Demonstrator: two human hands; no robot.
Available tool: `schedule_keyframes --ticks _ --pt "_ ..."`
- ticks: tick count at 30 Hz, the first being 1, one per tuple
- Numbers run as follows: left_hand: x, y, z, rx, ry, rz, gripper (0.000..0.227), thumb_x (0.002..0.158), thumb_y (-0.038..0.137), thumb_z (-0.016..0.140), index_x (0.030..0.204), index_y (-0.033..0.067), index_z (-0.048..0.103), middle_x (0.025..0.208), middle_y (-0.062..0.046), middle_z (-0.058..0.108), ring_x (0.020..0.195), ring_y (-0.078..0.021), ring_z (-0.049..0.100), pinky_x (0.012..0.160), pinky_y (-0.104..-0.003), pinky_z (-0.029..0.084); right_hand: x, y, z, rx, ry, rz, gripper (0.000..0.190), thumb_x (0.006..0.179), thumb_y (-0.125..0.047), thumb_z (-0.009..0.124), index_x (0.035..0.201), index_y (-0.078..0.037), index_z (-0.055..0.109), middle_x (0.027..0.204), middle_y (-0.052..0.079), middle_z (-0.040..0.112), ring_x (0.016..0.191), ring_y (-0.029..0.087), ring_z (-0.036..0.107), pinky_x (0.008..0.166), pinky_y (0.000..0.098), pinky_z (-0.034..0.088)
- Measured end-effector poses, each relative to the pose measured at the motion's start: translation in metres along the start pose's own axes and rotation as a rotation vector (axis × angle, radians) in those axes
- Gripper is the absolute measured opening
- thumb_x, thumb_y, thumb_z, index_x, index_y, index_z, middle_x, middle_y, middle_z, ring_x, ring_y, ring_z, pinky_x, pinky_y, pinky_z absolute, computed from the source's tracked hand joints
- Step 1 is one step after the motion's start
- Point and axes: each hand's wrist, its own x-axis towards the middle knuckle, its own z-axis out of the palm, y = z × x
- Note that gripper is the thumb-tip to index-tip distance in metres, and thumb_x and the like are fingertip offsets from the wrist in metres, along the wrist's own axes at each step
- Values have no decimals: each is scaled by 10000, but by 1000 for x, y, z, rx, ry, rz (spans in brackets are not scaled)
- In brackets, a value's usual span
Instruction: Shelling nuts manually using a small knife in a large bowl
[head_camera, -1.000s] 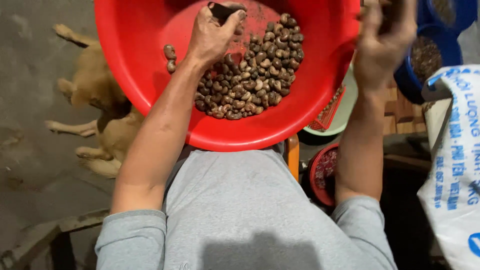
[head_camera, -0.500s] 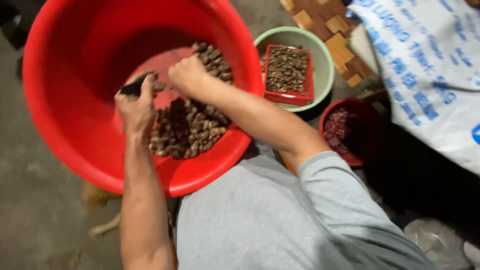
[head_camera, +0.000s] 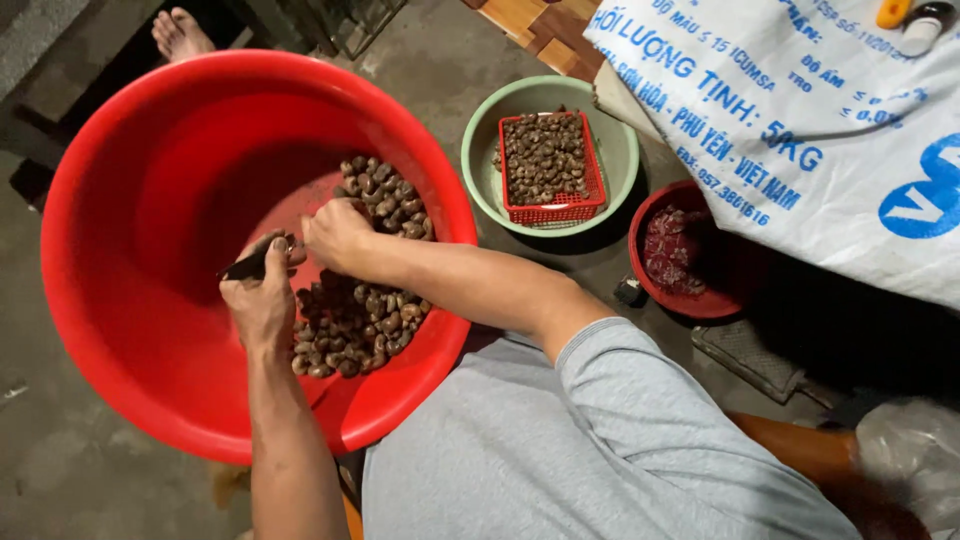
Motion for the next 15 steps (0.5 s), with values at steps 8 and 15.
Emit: schedule_keyframes --ticks 8,15 --pt "-1 -2 -1 26 -6 23 208 1073 122 677 1123 -74 725 871 -213 723 801 -251 728 747 -373 612 9 3 11 67 63 -5 188 923 -230 514 980 -100 637 839 21 699 840 329 725 554 605 523" --pt "18 -49 -10 -119 160 45 201 1075 112 675 1183 -51 721 962 -196 733 807 -219 744 702 -307 620 -30 56 -149 839 -85 146 389 858 -321 546 1054 5 624 884 200 721 874 460 741 649 637 534"
